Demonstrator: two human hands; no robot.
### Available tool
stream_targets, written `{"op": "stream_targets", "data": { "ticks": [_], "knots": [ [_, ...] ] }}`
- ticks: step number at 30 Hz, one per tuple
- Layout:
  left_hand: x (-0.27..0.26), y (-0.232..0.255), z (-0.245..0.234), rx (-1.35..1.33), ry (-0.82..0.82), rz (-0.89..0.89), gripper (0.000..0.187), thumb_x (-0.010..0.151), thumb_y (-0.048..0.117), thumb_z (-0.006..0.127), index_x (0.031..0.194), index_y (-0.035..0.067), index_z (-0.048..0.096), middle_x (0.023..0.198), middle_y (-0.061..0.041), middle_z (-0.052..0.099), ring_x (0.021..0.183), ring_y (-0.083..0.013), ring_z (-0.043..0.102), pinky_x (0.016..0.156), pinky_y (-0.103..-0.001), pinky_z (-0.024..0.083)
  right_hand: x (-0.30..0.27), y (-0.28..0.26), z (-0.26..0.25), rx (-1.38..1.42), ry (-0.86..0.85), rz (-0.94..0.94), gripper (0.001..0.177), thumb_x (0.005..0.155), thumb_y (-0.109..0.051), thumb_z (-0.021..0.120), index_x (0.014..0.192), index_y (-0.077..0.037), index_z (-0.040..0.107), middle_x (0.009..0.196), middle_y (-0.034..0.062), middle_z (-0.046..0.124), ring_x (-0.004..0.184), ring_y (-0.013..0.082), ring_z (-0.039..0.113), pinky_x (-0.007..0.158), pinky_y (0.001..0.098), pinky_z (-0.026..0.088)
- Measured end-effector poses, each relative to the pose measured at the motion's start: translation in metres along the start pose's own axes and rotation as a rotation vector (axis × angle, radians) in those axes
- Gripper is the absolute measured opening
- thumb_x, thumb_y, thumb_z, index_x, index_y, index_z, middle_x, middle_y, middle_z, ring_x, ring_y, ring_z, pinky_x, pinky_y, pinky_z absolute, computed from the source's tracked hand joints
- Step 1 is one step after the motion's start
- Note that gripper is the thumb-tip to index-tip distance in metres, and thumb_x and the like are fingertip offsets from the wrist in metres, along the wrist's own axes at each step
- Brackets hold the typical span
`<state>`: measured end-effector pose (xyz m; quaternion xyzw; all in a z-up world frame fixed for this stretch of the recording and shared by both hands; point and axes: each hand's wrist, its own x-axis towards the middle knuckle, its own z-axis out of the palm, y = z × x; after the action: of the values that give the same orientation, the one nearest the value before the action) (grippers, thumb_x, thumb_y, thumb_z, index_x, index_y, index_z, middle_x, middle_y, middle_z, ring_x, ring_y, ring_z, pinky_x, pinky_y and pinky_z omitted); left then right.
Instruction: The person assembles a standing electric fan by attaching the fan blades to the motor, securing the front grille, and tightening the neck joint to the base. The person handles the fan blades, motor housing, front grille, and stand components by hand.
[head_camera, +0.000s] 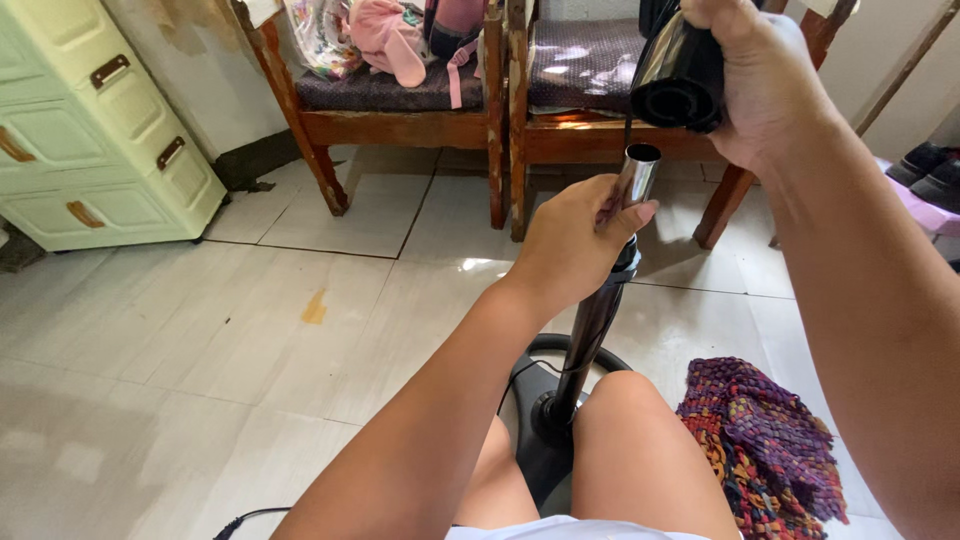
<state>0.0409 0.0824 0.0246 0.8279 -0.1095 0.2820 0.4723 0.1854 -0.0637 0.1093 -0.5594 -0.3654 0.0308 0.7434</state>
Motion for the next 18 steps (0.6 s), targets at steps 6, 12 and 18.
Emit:
{"op": "stream_targets", "data": {
  "ticks": [6,12,18],
  "knots": [
    [0.008,0.004,-0.002,-0.001,-0.011,-0.064,0.037,0.095,0.041,0.067,0.106,0.005,0.070,0.089,-0.009,0.073,0.080,-0.0223,0.071,0.076,-0.035,0.056,-0.001,0.007,0.005,0.024,0.059,0.067,0.044,0.091,-0.031,0.076,0.117,0.002,0.062,0.103,0.0076,0.068,0.086,0.0161,0.074,0.079,0.0339,0.068],
    [0.004,-0.001,-0.001,-0.067,-0.014,-0.075,0.044,0.094,0.043,0.068,0.116,0.004,0.071,0.102,-0.013,0.074,0.091,-0.0202,0.073,0.084,-0.033,0.057,-0.011,0.009,0.014,-0.070,0.081,0.102,0.025,0.094,-0.028,0.071,0.102,-0.005,0.065,0.091,0.0032,0.068,0.075,0.0138,0.068,0.069,0.0326,0.062],
    [0.013,-0.010,-0.013,-0.290,-0.064,-0.167,0.063,0.088,0.041,0.073,0.133,-0.002,0.061,0.119,-0.015,0.070,0.106,-0.0218,0.068,0.091,-0.034,0.054,-0.009,0.006,0.019,-0.026,-0.026,-0.031,0.018,0.096,-0.018,0.071,0.107,-0.006,0.062,0.095,0.0013,0.065,0.081,0.0117,0.069,0.075,0.0327,0.063]
  ]
}}
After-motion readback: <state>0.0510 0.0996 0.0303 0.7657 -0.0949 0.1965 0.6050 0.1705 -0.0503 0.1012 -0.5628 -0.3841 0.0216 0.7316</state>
